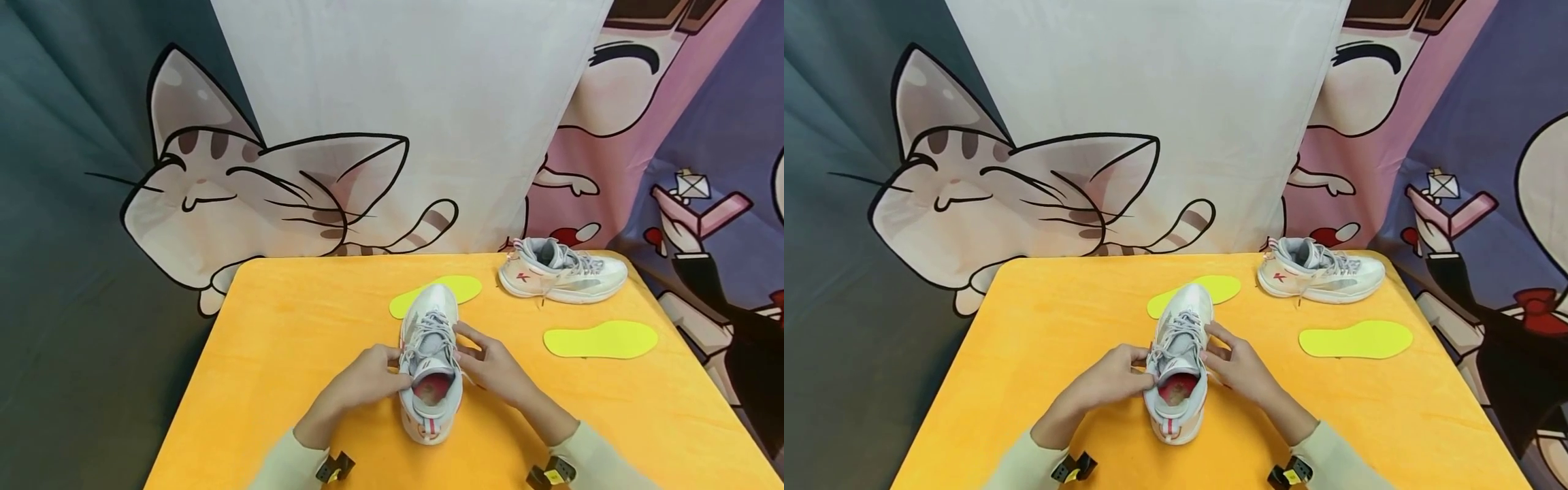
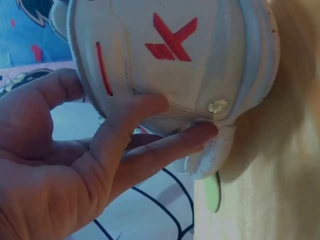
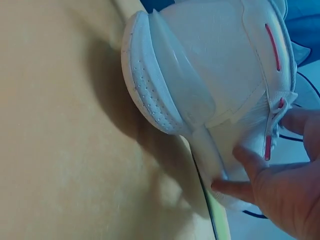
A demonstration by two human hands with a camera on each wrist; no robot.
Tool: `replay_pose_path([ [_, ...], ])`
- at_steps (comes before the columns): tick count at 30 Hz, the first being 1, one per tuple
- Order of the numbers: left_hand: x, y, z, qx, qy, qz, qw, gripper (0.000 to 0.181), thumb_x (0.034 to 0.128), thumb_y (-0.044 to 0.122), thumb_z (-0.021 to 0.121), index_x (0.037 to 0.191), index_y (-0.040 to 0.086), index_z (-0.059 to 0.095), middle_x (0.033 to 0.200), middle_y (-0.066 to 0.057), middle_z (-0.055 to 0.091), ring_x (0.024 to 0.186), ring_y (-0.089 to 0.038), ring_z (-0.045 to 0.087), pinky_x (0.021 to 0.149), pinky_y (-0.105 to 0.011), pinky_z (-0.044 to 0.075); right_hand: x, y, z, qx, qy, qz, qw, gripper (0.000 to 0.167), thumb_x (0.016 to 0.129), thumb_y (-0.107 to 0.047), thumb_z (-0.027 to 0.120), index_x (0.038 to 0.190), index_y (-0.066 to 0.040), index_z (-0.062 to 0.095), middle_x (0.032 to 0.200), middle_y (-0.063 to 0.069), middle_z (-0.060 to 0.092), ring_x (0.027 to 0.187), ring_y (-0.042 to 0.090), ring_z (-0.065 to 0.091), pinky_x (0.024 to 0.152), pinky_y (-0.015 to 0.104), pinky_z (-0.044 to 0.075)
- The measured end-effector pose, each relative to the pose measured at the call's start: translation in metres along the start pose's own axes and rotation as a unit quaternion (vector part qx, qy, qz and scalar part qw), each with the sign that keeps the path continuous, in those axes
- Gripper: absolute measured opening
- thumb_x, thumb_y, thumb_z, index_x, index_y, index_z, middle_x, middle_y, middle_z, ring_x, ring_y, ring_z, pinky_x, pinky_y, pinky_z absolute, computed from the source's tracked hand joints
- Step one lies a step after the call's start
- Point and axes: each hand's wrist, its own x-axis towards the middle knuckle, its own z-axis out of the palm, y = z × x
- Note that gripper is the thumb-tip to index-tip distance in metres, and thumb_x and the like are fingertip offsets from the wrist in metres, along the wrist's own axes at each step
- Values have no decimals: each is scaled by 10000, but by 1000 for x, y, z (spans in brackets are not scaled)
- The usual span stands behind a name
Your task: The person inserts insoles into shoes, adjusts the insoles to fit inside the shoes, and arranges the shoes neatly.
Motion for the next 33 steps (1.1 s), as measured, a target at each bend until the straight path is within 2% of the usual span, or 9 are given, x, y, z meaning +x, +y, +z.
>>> replay_pose_path([
  [5, -1, 3, 9, -29, -70, 35, 10000, 259, 837, 73, 663, 1079, 9, 729, 907, -66, 733, 543, -80, 518, 511, -205, 425, -3, 4, -7, 116, -335, -51, 9994, 700, 1027, -185, 652, 1617, -44, 301, 1659, 186, 326, 1434, 295, 457, 526, 214, 420],
  [10, 0, 3, 12, -9, -122, 30, 9999, 226, 816, 52, 667, 1027, 2, 730, 1012, -100, 735, 589, -88, 541, 545, -205, 447, -3, 7, -11, 50, -408, 50, 9991, 681, 1021, -188, 661, 1605, -53, 340, 1669, 171, 311, 1435, 330, 454, 517, 213, 416],
  [19, 3, 3, 10, -165, -237, -45, 9996, 133, 856, 64, 684, 962, -10, 716, 903, -73, 713, 675, -108, 639, 608, -249, 568, -4, 7, -14, 59, -432, 126, 9990, 690, 1010, -211, 682, 1586, -11, 359, 1640, 233, 337, 1464, 426, 386, 729, 204, 546],
  [21, 5, 3, 10, -118, -246, -72, 9996, 124, 875, 84, 690, 964, 0, 707, 871, -58, 699, 666, -111, 656, 604, -254, 578, -3, 8, -16, -113, -379, 211, 9990, 679, 1012, -247, 681, 1578, -20, 382, 1615, 239, 381, 1449, 401, 427, 665, 219, 519],
  [25, 8, 6, 8, 519, 210, 112, 9984, 263, 908, 175, 686, 1122, 22, 681, 862, -77, 690, 558, -130, 571, 499, -270, 489, -2, 8, -20, -481, -367, 212, 9979, 633, 1033, -281, 647, 1559, -21, 411, 1530, 264, 484, 1273, 324, 611, 640, 240, 521],
  [27, 9, 10, 8, 952, 597, 354, 9930, 423, 921, 236, 689, 1297, 51, 635, 1025, -96, 720, 704, -171, 638, 599, -323, 536, -3, 6, -20, -734, -326, 132, 9967, 593, 1049, -288, 619, 1552, -40, 427, 1466, 260, 550, 1087, 286, 669, 596, 281, 523],
  [29, 10, 15, 8, 1259, 743, 651, 9871, 573, 941, 294, 697, 1452, 85, 545, 1241, -106, 693, 971, -215, 682, 808, -403, 589, -6, 2, -19, -1076, -255, -34, 9939, 570, 1059, -295, 599, 1554, -64, 432, 1445, 241, 575, 1082, 310, 669, 648, 340, 579],
  [31, 11, 20, 10, 1671, 598, 928, 9797, 660, 951, 372, 713, 1516, 111, 491, 1449, -72, 589, 1252, -223, 597, 1047, -451, 521, -11, -4, -19, -1433, -206, -258, 9891, 566, 1065, -298, 586, 1558, -71, 426, 1478, 233, 552, 1192, 396, 644, 840, 438, 611],
  [33, 13, 23, 15, 2203, 268, 1160, 9681, 660, 943, 426, 726, 1495, 128, 518, 1494, -57, 552, 1372, -214, 522, 1139, -458, 455, -17, -13, -17, -1760, -190, -293, 9838, 617, 1054, -326, 601, 1578, -77, 390, 1555, 228, 472, 1381, 481, 498, 978, 508, 563],
])
